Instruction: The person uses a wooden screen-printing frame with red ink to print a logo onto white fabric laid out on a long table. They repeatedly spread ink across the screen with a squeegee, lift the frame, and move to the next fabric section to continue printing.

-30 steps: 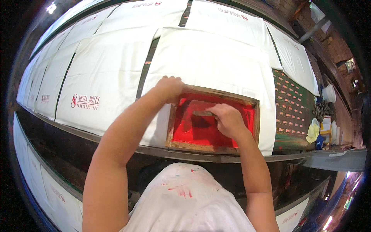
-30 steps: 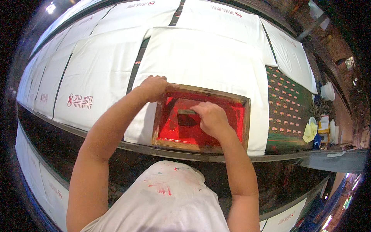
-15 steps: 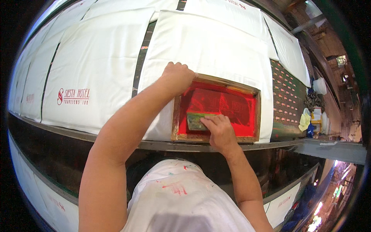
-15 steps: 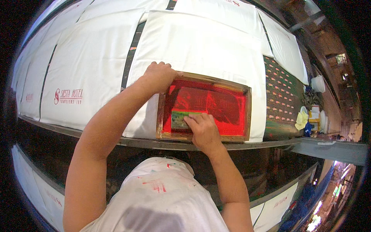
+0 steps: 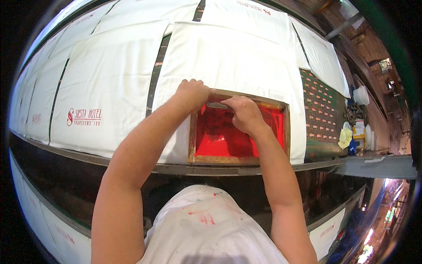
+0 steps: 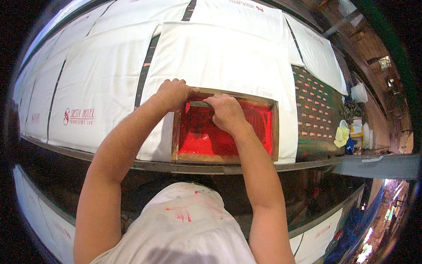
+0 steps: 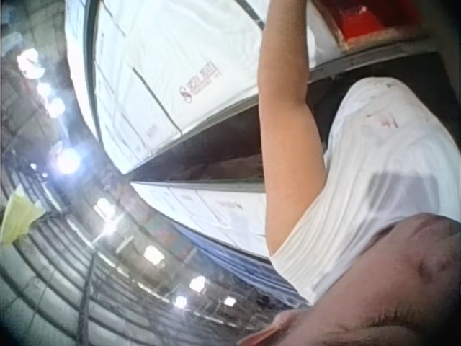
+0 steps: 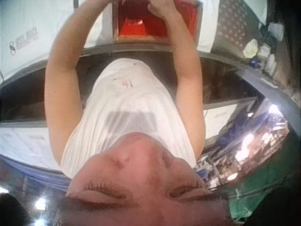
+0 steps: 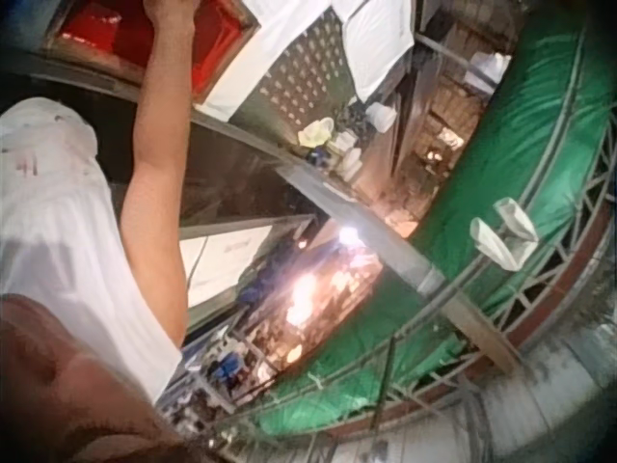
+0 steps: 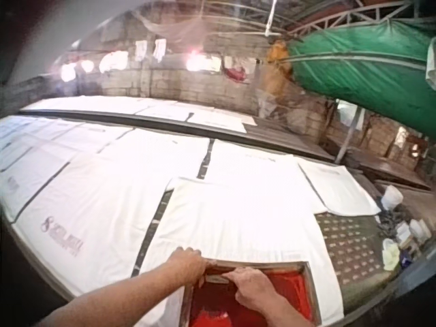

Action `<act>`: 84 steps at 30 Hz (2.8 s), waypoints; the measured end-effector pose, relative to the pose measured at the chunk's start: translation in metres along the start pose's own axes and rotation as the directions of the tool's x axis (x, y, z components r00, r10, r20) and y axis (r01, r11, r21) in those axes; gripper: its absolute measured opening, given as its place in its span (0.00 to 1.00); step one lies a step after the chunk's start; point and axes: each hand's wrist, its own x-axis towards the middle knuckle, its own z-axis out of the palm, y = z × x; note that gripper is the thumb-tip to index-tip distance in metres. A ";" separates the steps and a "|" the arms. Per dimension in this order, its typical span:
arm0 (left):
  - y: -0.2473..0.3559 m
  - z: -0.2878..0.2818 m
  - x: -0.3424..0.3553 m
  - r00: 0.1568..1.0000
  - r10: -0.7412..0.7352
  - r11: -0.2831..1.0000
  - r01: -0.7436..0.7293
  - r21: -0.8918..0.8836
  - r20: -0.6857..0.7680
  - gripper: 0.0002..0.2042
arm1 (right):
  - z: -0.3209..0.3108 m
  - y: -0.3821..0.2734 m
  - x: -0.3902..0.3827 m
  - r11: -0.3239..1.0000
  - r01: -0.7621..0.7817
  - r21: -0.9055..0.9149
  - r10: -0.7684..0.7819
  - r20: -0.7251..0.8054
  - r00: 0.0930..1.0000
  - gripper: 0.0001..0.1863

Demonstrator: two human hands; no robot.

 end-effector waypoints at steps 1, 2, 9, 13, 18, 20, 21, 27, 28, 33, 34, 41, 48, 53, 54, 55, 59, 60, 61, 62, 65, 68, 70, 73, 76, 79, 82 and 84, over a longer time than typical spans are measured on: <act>0.001 0.000 0.000 1.000 0.004 1.000 -0.004 -0.004 -0.019 0.23 | 0.002 0.004 0.003 1.000 0.014 -0.004 -0.014 0.001 1.000 0.27; 0.003 0.001 0.000 0.999 0.007 1.000 -0.007 -0.008 -0.039 0.22 | 0.003 0.007 0.006 1.000 0.027 -0.009 -0.027 0.001 1.000 0.27; 0.000 0.019 0.007 0.998 -0.051 0.998 0.052 0.030 -0.023 0.34 | 0.000 0.019 -0.001 0.932 0.361 0.026 -0.361 0.143 0.922 0.22; 0.010 0.012 0.005 0.996 -0.080 0.996 0.081 0.030 -0.032 0.29 | -0.007 0.040 -0.011 0.842 0.538 0.053 -0.540 0.106 0.835 0.16; 0.014 -0.003 -0.001 0.996 -0.088 0.996 0.088 0.012 -0.005 0.27 | -0.023 0.078 -0.025 0.810 0.574 0.118 -0.586 0.144 0.798 0.14; 0.007 0.005 0.002 0.996 -0.088 0.996 0.088 -0.002 0.004 0.37 | -0.033 0.094 -0.035 0.809 0.570 0.145 -0.587 0.141 0.797 0.15; 0.008 0.004 0.001 0.995 -0.104 0.994 0.104 -0.017 0.004 0.38 | -0.038 0.103 -0.043 0.810 0.564 0.159 -0.584 0.139 0.800 0.16; 0.015 0.006 0.006 0.992 -0.117 0.992 0.115 -0.050 -0.039 0.31 | -0.062 0.165 -0.103 0.872 0.476 0.115 -0.488 0.126 0.863 0.17; 0.012 0.008 0.006 0.992 -0.118 0.991 0.115 -0.074 -0.033 0.32 | -0.066 0.170 -0.114 0.884 0.457 0.099 -0.466 0.117 0.877 0.17; 0.005 0.010 0.005 0.998 -0.062 0.990 0.061 -0.131 -0.008 0.34 | -0.058 0.150 -0.164 0.955 0.286 0.083 -0.286 -0.006 0.958 0.19; 0.001 0.009 0.007 0.999 -0.032 0.991 0.027 -0.132 -0.036 0.34 | -0.055 0.139 -0.170 0.967 0.243 0.078 -0.242 -0.028 0.970 0.20; -0.013 0.003 0.022 0.992 0.120 0.990 -0.122 -0.075 -0.029 0.34 | -0.033 0.082 -0.197 1.000 0.003 0.029 0.001 -0.147 0.989 0.24; -0.017 -0.008 0.096 0.995 0.098 0.965 -0.099 -0.242 -0.019 0.11 | -0.076 0.093 -0.157 0.989 -0.145 0.025 0.141 0.121 0.983 0.23; -0.014 -0.005 0.118 0.990 0.138 0.961 -0.129 -0.246 0.021 0.14 | -0.072 0.111 -0.104 0.976 -0.215 0.018 0.214 0.060 0.975 0.28; -0.009 -0.012 0.117 0.990 0.136 0.959 -0.120 -0.258 0.045 0.14 | -0.068 0.116 -0.097 0.973 -0.232 0.018 0.231 0.030 0.972 0.28; -0.005 -0.016 0.116 0.989 0.132 0.957 -0.109 -0.269 0.070 0.14 | -0.063 0.120 -0.091 0.969 -0.247 0.020 0.247 0.001 0.969 0.29; -0.001 -0.019 0.111 0.991 0.103 0.970 -0.082 -0.227 0.084 0.13 | -0.046 0.123 -0.095 0.984 -0.175 0.018 0.176 -0.045 0.983 0.29; 0.001 -0.018 0.114 0.988 0.090 0.973 -0.061 -0.221 0.123 0.14 | -0.040 0.120 -0.104 0.991 -0.132 0.002 0.132 -0.061 0.989 0.28; 0.003 -0.023 0.113 0.986 0.068 0.976 -0.034 -0.216 0.154 0.14 | -0.039 0.113 -0.112 0.994 -0.109 -0.002 0.109 -0.053 0.993 0.28; 0.004 -0.027 0.113 0.982 0.047 0.978 -0.007 -0.209 0.185 0.16 | -0.037 0.103 -0.126 0.996 -0.087 -0.005 0.086 -0.044 0.995 0.28; 0.013 -0.036 0.112 0.980 0.055 0.984 -0.021 -0.175 0.189 0.19 | -0.036 0.076 -0.159 0.996 -0.082 -0.027 0.082 -0.008 0.997 0.27; 0.018 -0.042 0.113 0.986 0.083 0.988 -0.062 -0.141 0.145 0.21 | -0.045 0.060 -0.164 0.997 -0.080 0.005 0.080 0.040 0.996 0.26; 0.015 -0.042 0.112 0.987 0.092 0.989 -0.076 -0.124 0.134 0.22 | -0.049 0.053 -0.151 0.995 -0.080 0.057 0.073 0.115 0.991 0.26; 0.002 -0.028 0.118 0.994 0.106 0.978 -0.099 -0.182 0.028 0.20 | -0.045 0.053 -0.099 0.998 -0.056 0.036 0.050 0.138 0.989 0.26; -0.005 -0.027 0.114 0.996 0.071 0.970 -0.056 -0.237 0.056 0.21 | -0.029 0.034 -0.052 0.998 -0.069 -0.008 0.069 0.041 0.997 0.26; -0.008 -0.037 0.103 0.985 0.007 0.965 0.039 -0.261 0.171 0.28 | -0.003 0.019 -0.043 0.998 -0.015 -0.056 0.010 -0.092 0.996 0.27; -0.022 -0.027 0.103 0.987 0.043 0.952 0.006 -0.305 0.153 0.29 | 0.013 -0.011 -0.073 0.997 0.022 -0.073 -0.029 -0.098 0.995 0.27; -0.026 -0.023 0.102 0.989 0.052 0.941 -0.003 -0.338 0.137 0.30 | 0.013 -0.031 -0.095 0.999 0.016 -0.049 -0.019 -0.051 0.999 0.29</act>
